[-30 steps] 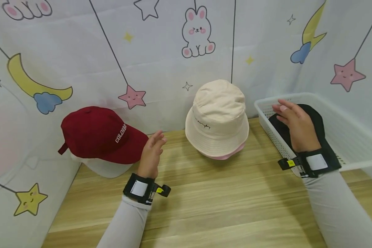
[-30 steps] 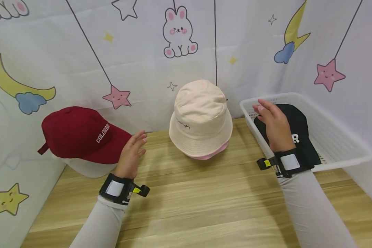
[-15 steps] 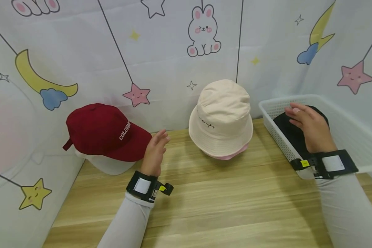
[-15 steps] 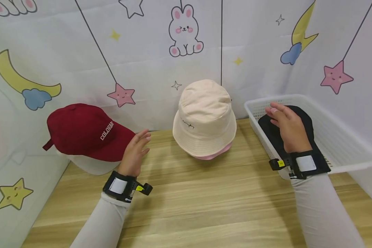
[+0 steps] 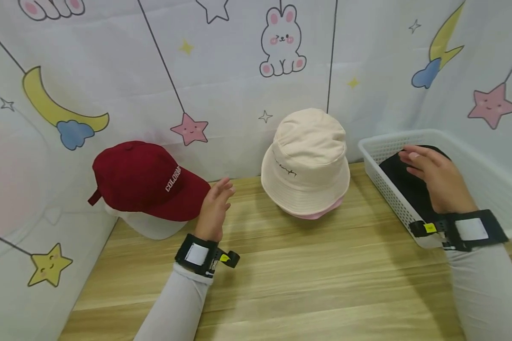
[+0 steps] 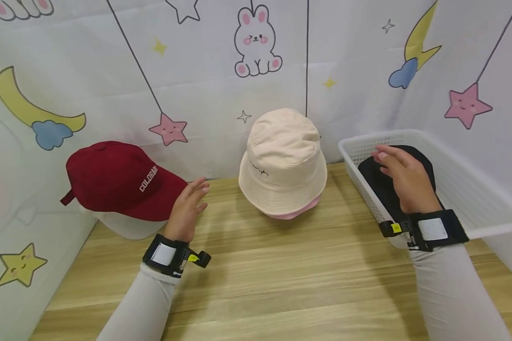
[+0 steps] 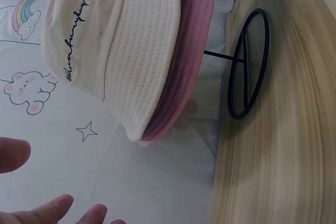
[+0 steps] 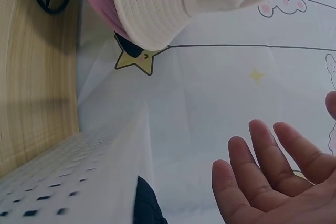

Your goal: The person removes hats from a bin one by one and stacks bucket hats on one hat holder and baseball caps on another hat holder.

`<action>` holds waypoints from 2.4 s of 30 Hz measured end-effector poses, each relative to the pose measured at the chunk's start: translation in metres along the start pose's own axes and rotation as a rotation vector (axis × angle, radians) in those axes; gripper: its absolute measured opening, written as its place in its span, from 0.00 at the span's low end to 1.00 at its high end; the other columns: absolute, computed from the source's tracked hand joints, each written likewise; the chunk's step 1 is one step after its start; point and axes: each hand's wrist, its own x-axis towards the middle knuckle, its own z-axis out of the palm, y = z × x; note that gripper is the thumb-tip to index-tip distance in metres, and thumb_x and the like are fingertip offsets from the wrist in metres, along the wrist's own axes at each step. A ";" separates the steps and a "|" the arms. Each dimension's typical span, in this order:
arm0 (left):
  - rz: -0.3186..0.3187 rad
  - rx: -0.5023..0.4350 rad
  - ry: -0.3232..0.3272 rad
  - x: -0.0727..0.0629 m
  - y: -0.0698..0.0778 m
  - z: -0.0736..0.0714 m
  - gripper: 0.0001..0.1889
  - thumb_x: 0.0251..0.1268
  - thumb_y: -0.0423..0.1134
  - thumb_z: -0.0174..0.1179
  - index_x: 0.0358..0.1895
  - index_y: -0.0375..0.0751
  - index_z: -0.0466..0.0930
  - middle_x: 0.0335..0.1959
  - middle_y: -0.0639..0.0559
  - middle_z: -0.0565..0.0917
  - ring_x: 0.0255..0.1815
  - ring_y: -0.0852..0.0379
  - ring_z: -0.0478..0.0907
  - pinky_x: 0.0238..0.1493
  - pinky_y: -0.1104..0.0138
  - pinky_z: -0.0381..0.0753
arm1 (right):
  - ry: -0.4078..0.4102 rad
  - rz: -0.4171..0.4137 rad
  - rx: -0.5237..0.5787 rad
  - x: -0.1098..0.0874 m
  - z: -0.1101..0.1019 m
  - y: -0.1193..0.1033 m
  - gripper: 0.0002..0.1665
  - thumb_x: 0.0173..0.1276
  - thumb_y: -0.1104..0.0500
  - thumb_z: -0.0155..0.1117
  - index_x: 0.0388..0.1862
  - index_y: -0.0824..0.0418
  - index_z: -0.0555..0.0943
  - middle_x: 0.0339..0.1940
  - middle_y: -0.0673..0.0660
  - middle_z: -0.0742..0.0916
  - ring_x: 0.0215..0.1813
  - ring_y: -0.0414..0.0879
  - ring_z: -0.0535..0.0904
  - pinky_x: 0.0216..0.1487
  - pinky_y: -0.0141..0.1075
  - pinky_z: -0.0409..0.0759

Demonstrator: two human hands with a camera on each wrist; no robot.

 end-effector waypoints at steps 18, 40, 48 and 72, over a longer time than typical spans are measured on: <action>-0.027 -0.024 0.011 0.002 -0.003 -0.001 0.22 0.76 0.43 0.54 0.70 0.46 0.71 0.72 0.43 0.71 0.74 0.48 0.64 0.76 0.43 0.59 | -0.124 -0.075 0.573 -0.009 -0.024 0.006 0.17 0.82 0.60 0.49 0.64 0.58 0.77 0.54 0.46 0.87 0.56 0.34 0.83 0.55 0.20 0.78; -0.030 -0.016 0.011 0.001 -0.004 0.001 0.21 0.76 0.43 0.54 0.69 0.47 0.71 0.70 0.44 0.73 0.73 0.48 0.65 0.75 0.43 0.60 | 0.013 -0.066 0.672 -0.006 -0.044 0.013 0.15 0.80 0.62 0.52 0.59 0.61 0.80 0.49 0.49 0.91 0.50 0.37 0.88 0.49 0.23 0.83; -0.031 -0.008 0.003 0.002 -0.005 0.001 0.21 0.77 0.43 0.54 0.69 0.48 0.72 0.71 0.46 0.72 0.73 0.48 0.65 0.76 0.43 0.60 | 0.100 0.015 0.434 -0.003 -0.047 0.012 0.15 0.80 0.54 0.53 0.61 0.54 0.77 0.47 0.39 0.87 0.47 0.29 0.84 0.45 0.15 0.79; -0.040 -0.003 0.006 0.001 -0.004 0.003 0.20 0.77 0.43 0.54 0.68 0.48 0.73 0.69 0.47 0.73 0.72 0.48 0.65 0.76 0.44 0.61 | 0.015 0.245 -0.441 0.009 -0.042 0.027 0.42 0.81 0.37 0.37 0.82 0.62 0.53 0.79 0.75 0.60 0.76 0.78 0.57 0.69 0.74 0.58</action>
